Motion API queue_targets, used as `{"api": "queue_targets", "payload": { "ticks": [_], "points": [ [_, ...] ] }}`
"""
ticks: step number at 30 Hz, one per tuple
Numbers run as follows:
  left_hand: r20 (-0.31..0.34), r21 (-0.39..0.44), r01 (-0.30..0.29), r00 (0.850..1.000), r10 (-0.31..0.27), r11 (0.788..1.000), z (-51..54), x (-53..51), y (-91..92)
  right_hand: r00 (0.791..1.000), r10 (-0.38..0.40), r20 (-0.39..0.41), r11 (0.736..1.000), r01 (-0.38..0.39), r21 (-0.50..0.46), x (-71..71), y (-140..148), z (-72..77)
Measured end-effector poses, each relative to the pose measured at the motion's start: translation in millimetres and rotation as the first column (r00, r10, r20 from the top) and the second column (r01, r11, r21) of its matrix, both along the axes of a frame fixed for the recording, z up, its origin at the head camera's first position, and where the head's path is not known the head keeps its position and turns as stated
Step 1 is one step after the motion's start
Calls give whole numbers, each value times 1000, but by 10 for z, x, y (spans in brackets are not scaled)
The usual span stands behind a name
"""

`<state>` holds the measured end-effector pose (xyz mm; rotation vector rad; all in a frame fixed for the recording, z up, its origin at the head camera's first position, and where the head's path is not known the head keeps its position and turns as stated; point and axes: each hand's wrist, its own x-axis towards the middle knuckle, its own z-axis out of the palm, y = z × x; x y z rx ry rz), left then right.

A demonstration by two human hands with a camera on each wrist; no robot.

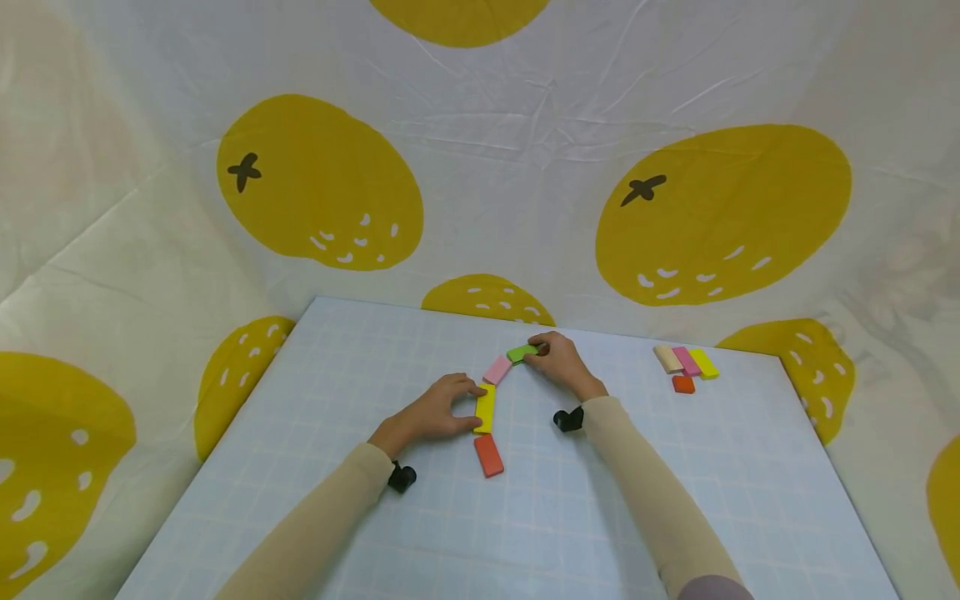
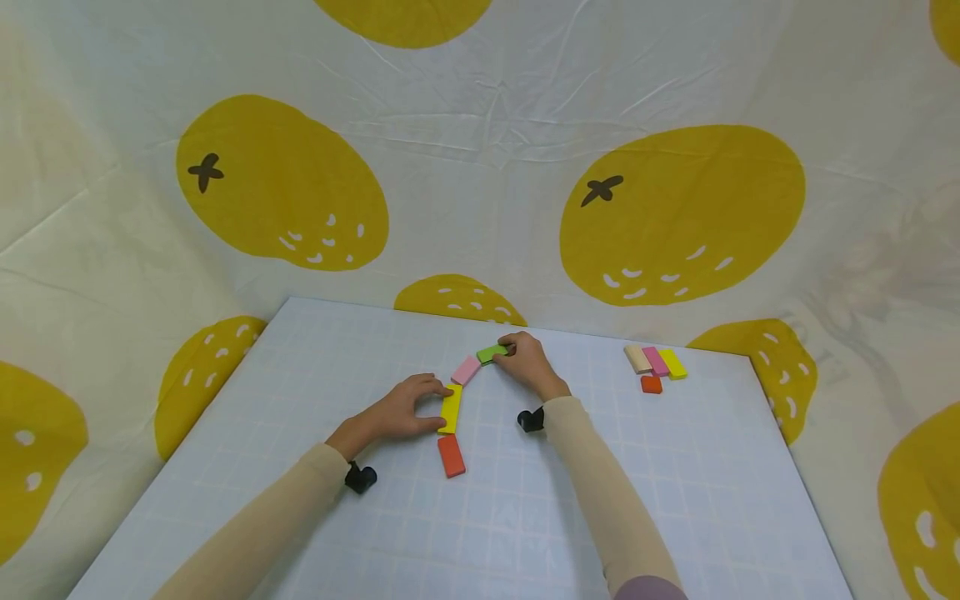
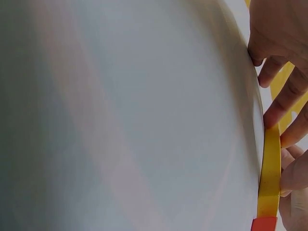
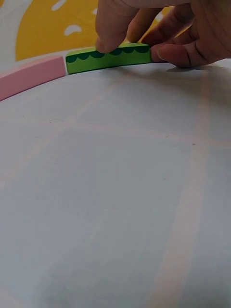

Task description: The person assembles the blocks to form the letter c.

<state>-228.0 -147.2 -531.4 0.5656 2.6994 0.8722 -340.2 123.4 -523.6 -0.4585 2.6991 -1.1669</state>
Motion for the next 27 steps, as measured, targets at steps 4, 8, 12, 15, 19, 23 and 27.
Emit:
{"api": "queue_targets", "payload": {
  "ticks": [4,8,12,15,19,23,27],
  "points": [
    [-2,-9,-5,1000,5,1000,-2,0,5,1000,-3,-2,1000,3,1,7,7,-7],
    [-2,-14,-14,1000,14,1000,5,8,8,1000,-5,1,1000,5,5,9,13,-17],
    [1,-14,-18,1000,18,1000,21,17,11,1000,-4,-3,1000,4,2,6,18,-27],
    [4,-13,-19,1000,19,1000,29,20,11,1000,-8,-1,1000,8,-2,8,24,-36],
    [2,-11,-19,1000,19,1000,34,20,11,1000,-9,3,1000,9,-9,5,30,-52],
    [-3,-8,-17,1000,17,1000,28,18,7,1000,-4,-3,1000,4,-11,4,37,-56],
    [0,-2,-18,1000,18,1000,26,21,3,1000,-5,2,1000,5,-10,8,35,-43]
  ]
}}
